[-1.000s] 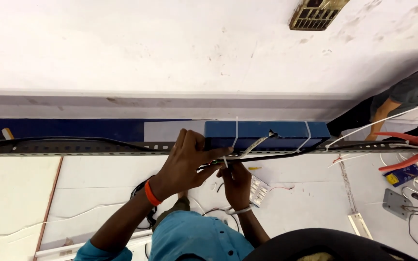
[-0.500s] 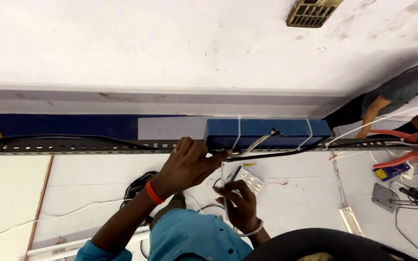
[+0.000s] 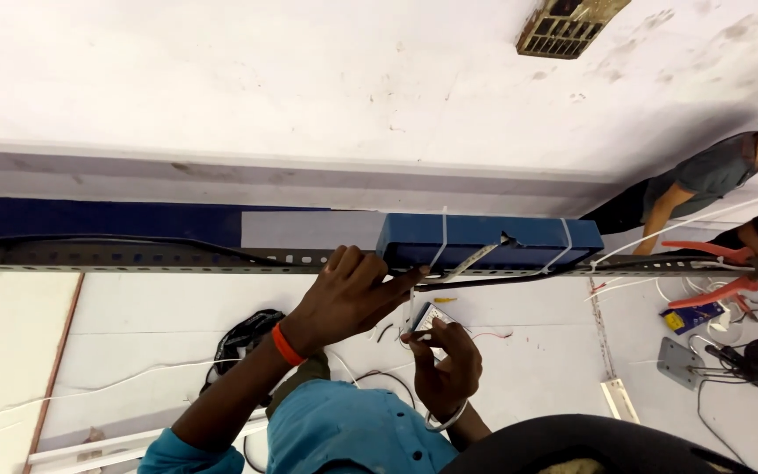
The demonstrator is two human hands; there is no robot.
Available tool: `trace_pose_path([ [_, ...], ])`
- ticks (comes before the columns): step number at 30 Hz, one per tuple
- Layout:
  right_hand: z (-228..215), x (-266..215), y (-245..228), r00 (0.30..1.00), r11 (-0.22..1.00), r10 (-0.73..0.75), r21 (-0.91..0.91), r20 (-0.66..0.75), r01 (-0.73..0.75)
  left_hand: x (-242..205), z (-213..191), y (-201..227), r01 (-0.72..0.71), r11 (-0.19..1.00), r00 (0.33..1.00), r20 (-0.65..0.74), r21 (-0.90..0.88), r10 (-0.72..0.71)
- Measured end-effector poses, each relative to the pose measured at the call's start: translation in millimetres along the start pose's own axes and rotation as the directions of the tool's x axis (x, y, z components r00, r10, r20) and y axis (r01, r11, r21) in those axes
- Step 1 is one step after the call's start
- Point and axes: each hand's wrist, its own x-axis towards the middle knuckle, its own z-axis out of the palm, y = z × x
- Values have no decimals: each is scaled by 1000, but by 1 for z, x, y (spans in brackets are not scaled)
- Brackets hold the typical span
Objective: Installing and wiring an electrical box onto a metal rail and securing it with cable ties.
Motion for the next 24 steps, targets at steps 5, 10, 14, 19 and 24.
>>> trace_pose_path([
  [5,1,11,-6,998,1000,-14,18,56,13,2,-2,0,5,1000,1000,-17,-2,-5],
  [10,8,19,-13,997,999,-46,-21,63,47,3,-5,1,0,1000,1000,-24,-18,0],
  [14,13,19,-11,999,999,-10,-36,42,12,2,-4,0,7,1000,1000,-22,-5,-7],
  [19,14,24,-17,1000,1000,11,-15,19,-11,1,-2,0,15,1000,1000,-7,-27,-15],
  [24,14,27,-17,998,997,49,-61,-37,-51,0,-2,0,27,999,1000,18,-45,-26],
])
